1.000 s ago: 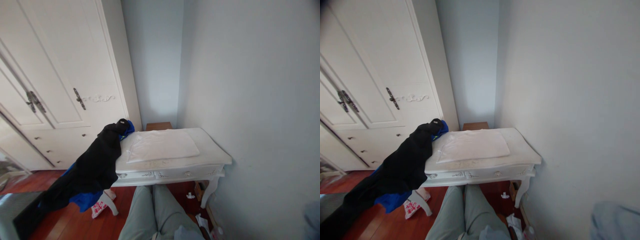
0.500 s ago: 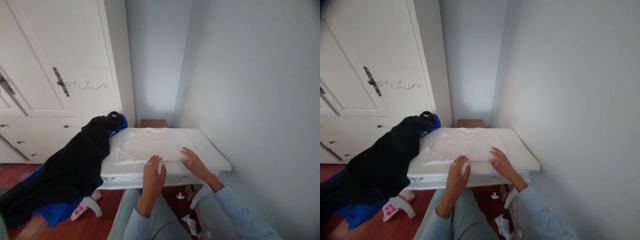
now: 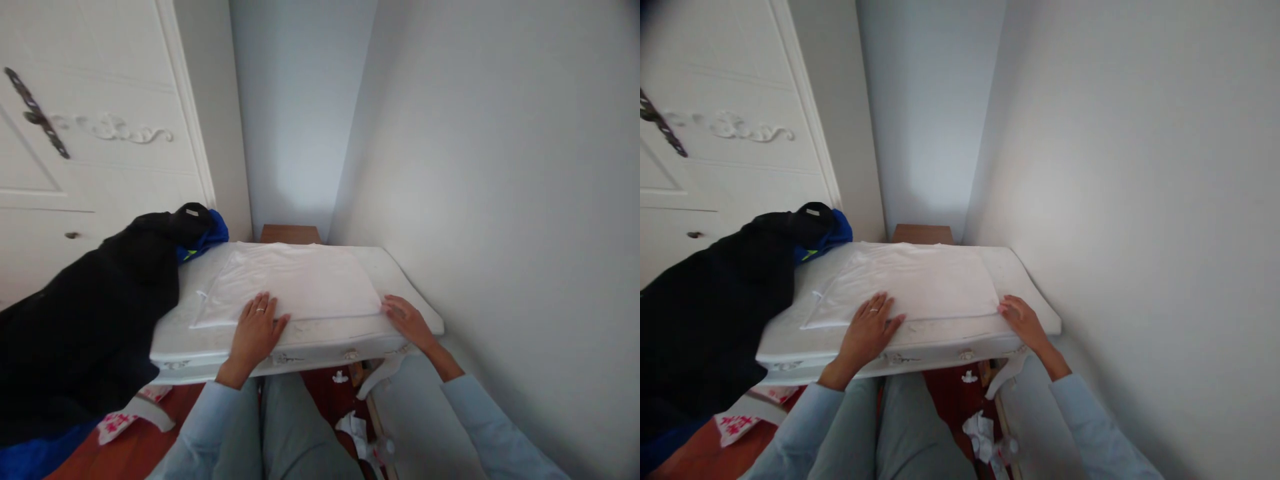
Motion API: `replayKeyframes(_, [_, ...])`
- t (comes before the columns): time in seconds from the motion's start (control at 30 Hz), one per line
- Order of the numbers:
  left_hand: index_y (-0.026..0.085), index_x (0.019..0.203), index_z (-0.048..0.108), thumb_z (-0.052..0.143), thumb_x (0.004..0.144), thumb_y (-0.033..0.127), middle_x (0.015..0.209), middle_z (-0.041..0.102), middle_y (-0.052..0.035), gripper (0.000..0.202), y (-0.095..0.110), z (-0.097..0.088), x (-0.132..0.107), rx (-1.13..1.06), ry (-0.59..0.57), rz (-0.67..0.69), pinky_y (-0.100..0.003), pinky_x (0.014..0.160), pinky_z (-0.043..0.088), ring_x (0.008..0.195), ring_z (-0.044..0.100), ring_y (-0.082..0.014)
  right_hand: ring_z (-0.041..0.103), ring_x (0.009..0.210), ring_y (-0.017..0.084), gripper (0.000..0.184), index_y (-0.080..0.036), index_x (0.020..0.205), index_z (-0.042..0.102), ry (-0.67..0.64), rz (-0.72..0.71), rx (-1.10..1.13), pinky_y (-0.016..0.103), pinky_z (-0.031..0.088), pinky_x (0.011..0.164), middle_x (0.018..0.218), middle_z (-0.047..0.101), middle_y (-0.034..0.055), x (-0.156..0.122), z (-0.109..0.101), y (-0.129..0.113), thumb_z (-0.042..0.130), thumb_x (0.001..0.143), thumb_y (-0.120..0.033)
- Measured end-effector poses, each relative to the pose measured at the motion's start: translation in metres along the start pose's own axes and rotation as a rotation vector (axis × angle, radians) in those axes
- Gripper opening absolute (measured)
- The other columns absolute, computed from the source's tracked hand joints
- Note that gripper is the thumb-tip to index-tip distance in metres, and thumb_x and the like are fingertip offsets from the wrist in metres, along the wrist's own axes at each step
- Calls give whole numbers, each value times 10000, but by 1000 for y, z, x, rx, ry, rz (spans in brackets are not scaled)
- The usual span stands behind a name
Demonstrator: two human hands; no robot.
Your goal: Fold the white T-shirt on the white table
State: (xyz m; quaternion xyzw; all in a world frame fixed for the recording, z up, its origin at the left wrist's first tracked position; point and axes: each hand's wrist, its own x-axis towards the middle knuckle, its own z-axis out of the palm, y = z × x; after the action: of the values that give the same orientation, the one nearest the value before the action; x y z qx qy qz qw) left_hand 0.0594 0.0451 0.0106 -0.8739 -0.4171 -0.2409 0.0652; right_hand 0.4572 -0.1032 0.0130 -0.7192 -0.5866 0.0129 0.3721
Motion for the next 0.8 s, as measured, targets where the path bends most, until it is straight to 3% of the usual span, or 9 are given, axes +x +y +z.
replayKeyframes(0.13, [83,1323,603,386,1007,522,1440,539,-232,583,-1,0,0,-9,4,6,-527,1149,371,1387,471,-351,632,1184,278,280,-220,921,738,-50,-12,25,492,456,1094,1253,691,111,5,7,-13,578,867,-443])
replayKeyframes(0.3, [52,1324,604,378,1007,536,1441,536,-237,621,-2,-2,1,13,-18,19,-506,1154,368,1379,479,-350,656,1145,267,268,-201,927,727,-20,108,1,466,478,1065,1220,711,123,12,-13,7,523,879,-367])
replayKeyframes(0.4, [56,1326,606,369,1008,541,1441,538,-232,626,-1,-2,2,23,-21,10,-507,1156,362,1382,476,-346,655,1160,269,317,-192,992,731,-24,170,28,462,477,1068,1253,698,134,9,-18,12,525,890,-410])
replayKeyframes(0.53, [53,1333,600,359,1009,542,1443,538,-229,634,0,-2,2,36,-16,-7,-502,1151,368,1380,478,-348,638,1189,291,346,-190,975,736,-43,70,24,487,450,1089,1259,693,143,6,-7,0,582,862,-477])
replayKeyframes(0.63, [61,1330,599,366,1008,541,1436,544,-231,622,0,-3,1,27,-10,-6,-498,1151,371,1379,482,-343,650,1164,301,273,-203,868,723,-52,20,-15,498,449,1079,1234,704,143,8,2,-8,577,848,-432])
replayKeyframes(0.8, [82,1322,602,391,1004,528,1441,542,-225,587,1,-4,1,4,-8,-7,-507,1157,365,1384,477,-342,670,1094,283,265,-210,855,689,-12,42,-18,473,481,1031,1164,726,130,10,3,1,495,864,-390])
